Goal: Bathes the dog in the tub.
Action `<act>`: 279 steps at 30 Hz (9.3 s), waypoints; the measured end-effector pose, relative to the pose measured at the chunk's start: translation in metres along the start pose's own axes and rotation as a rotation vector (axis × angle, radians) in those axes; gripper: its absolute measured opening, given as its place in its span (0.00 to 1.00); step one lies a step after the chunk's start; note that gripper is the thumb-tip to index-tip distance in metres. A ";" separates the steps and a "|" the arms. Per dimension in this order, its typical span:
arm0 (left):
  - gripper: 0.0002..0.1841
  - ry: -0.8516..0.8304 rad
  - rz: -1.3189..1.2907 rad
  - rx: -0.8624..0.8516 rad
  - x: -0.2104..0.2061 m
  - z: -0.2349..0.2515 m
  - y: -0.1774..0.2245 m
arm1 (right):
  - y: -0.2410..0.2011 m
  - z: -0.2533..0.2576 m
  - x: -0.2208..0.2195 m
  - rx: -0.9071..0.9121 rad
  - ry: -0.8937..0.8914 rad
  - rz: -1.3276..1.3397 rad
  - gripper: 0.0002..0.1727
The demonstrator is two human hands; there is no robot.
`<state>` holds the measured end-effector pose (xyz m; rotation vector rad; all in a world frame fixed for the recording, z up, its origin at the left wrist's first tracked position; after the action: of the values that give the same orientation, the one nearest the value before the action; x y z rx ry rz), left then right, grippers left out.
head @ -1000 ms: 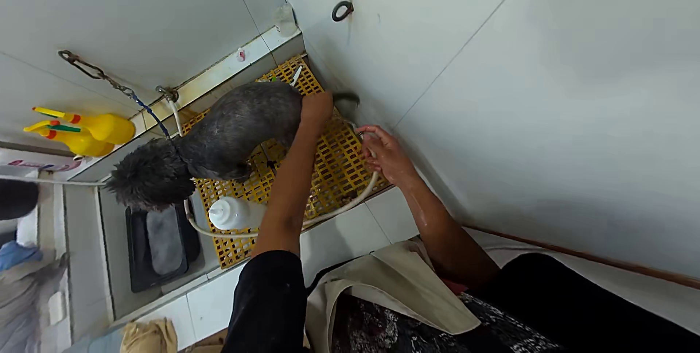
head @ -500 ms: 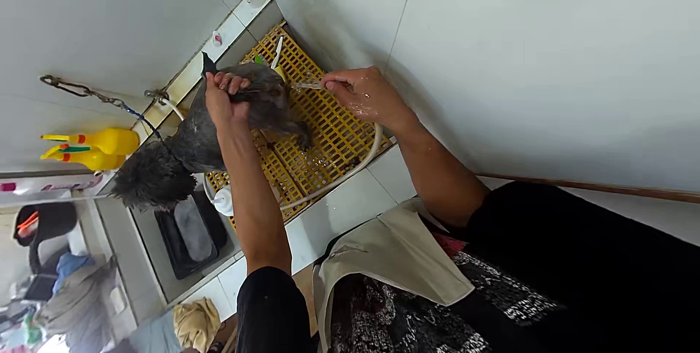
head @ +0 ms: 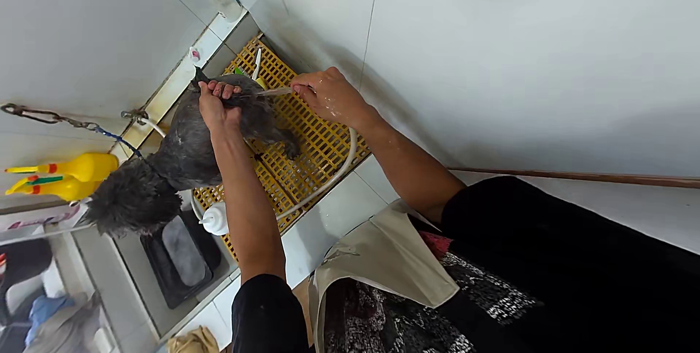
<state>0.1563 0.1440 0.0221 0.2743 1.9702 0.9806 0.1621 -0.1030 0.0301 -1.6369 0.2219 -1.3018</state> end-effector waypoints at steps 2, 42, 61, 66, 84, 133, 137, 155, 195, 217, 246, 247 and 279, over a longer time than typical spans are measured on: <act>0.28 0.007 0.034 -0.005 0.000 0.004 -0.003 | 0.002 -0.001 0.000 -0.022 -0.020 -0.011 0.18; 0.28 -0.060 0.057 0.015 0.009 -0.002 -0.017 | 0.025 -0.019 -0.002 -0.101 0.017 -0.048 0.18; 0.24 -0.290 0.366 -0.318 0.025 -0.034 -0.058 | 0.025 -0.031 -0.043 0.084 -0.159 0.266 0.17; 0.18 -0.337 0.873 -0.418 0.043 -0.075 -0.097 | 0.037 -0.034 -0.067 -0.056 -0.186 0.460 0.17; 0.29 0.288 0.448 0.114 0.139 -0.009 -0.122 | 0.039 -0.057 -0.155 -0.806 -0.148 1.202 0.17; 0.34 -0.064 0.926 0.250 0.077 -0.098 -0.096 | 0.017 -0.134 -0.154 -0.807 0.100 1.435 0.15; 0.26 -0.182 0.914 0.326 0.050 -0.116 -0.038 | 0.018 -0.133 -0.154 -0.795 0.142 1.381 0.14; 0.23 -0.180 0.866 0.313 0.027 -0.108 0.009 | 0.020 -0.130 -0.162 -0.707 0.137 1.467 0.14; 0.25 -0.283 0.840 0.336 0.005 -0.111 0.011 | 0.010 -0.125 -0.169 -0.683 -0.012 1.474 0.14; 0.25 -0.267 0.586 0.415 0.012 -0.098 0.051 | 0.024 -0.121 -0.172 -0.814 -0.178 1.395 0.12; 0.23 -0.273 0.395 0.440 0.013 -0.086 0.035 | 0.033 -0.127 -0.173 -0.937 0.096 1.517 0.12; 0.23 -0.270 0.411 0.426 0.015 -0.087 0.037 | 0.030 -0.127 -0.172 -0.911 0.074 1.508 0.12; 0.33 -0.018 1.196 0.003 0.117 -0.082 -0.072 | 0.011 -0.117 -0.127 -0.415 -0.107 0.863 0.17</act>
<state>0.0359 0.1148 -0.0789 1.5587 1.6980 1.6519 0.0198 -0.0917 -0.0673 -1.6394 1.0572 -0.5186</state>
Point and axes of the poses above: each hand's wrist, its own z-axis towards the middle knuckle, its own x-axis out of the back of the hand, y = z × x, the point moved 3 cm from there along z, towards the middle knuckle
